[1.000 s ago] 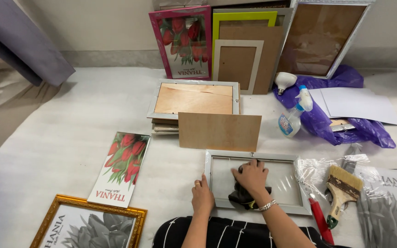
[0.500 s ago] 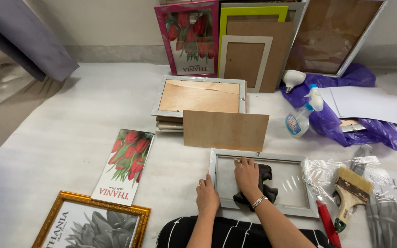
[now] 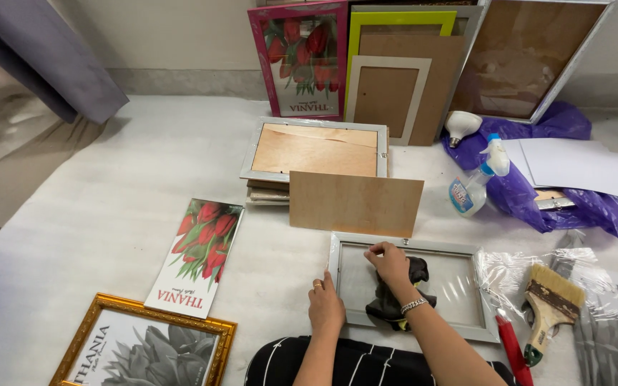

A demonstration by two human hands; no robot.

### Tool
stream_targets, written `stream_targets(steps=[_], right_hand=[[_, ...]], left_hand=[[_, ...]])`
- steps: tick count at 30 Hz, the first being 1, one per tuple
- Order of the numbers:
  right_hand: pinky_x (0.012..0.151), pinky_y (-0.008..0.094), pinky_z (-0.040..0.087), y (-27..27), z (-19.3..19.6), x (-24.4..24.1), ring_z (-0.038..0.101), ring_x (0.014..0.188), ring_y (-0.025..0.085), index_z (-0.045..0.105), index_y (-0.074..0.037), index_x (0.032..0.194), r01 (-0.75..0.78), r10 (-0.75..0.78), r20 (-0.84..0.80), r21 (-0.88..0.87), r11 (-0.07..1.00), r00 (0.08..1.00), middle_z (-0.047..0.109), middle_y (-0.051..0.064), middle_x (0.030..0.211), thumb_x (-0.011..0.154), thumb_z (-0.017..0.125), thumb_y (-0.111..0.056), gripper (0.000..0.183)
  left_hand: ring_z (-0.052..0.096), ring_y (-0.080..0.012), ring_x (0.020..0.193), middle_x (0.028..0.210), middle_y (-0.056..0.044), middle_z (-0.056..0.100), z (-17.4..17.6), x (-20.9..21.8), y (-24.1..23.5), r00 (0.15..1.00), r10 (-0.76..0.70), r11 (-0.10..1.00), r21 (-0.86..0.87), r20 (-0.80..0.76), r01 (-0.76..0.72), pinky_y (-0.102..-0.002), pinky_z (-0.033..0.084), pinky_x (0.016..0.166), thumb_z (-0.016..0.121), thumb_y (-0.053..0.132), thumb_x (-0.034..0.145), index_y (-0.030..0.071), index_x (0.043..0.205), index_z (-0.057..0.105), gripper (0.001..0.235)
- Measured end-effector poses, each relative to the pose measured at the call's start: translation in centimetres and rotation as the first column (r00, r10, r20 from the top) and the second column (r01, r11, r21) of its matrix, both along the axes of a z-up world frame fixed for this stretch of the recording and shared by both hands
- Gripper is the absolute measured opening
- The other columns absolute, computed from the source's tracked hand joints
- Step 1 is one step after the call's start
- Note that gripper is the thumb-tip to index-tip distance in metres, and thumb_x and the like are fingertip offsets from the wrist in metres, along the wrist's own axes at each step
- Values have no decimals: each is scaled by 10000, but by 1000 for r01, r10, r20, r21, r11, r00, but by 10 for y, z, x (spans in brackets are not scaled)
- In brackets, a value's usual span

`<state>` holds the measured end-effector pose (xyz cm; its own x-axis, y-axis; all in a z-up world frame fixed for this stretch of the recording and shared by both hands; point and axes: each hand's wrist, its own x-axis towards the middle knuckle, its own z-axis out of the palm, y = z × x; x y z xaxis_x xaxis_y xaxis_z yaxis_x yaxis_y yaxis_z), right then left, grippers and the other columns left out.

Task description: Cleaning and assembling a picture frame using a cloth and cleaning spray

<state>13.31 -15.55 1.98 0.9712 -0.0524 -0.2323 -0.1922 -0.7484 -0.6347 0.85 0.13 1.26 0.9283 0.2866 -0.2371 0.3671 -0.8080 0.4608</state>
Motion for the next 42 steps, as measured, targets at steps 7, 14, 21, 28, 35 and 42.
stream_targets(steps=[7, 14, 21, 28, 35, 42], right_hand=[[764, 310, 517, -31, 18, 15, 649, 808, 183, 790, -66, 980, 140, -146, 0, 281, 950, 989, 759, 61, 924, 893, 713, -220, 193], [901, 396, 503, -122, 38, 37, 565, 1007, 260, 604, -40, 1146, 374, -350, 292, -26, 927, 890, 519, 135, 1175, 917, 751, -147, 293], [930, 479, 532, -58, 15, -63, 608, 1065, 422, 683, -90, 1177, -75, 108, 74, -354, 932, 991, 653, 193, 1224, 940, 496, -602, 595], [878, 566, 458, 31, -21, -101, 542, 1160, 422, 385, -295, 1537, -117, 306, 279, -535, 837, 910, 468, 79, 1526, 880, 619, -514, 731], [782, 452, 523, -32, -30, -63, 608, 1001, 323, 397, -278, 1537, -163, 432, 392, -558, 814, 812, 592, -50, 1390, 856, 571, -237, 705], [947, 542, 517, -164, -43, -60, 544, 1090, 471, 566, -157, 1415, 199, -87, 324, -331, 922, 942, 462, 236, 1393, 940, 637, -322, 508]], left_hand=[[546, -333, 1055, 1350, -185, 441, -10, 2, 2, 1000, 3, 1000, -4, 2, -3, -402, 608, 799, 593, -9, 868, 71, 1527, 322, 716], [560, -296, 1036, 1346, -164, 463, 2, 4, 0, 998, 22, 1000, -7, -64, -22, -374, 604, 797, 547, -14, 889, 85, 1529, 327, 684], [566, -312, 1056, 1341, -176, 474, -8, 3, 0, 1000, 18, 1000, 22, -5, -18, -384, 604, 826, 613, 22, 872, 75, 1504, 356, 685], [557, -350, 1112, 1362, -157, 464, -3, 3, 2, 1000, 7, 999, 35, -20, -6, -441, 584, 877, 661, 103, 887, 124, 1537, 320, 734], [564, -309, 1056, 1391, -60, 440, 5, 1, 0, 990, 67, 997, 40, -127, -62, -422, 598, 818, 562, 115, 933, 256, 1560, 301, 694], [554, -259, 1098, 1441, 9, 404, 15, 2, 5, 957, 88, 994, -38, -278, -103, -388, 590, 867, 513, 154, 990, 366, 1603, 219, 712]])
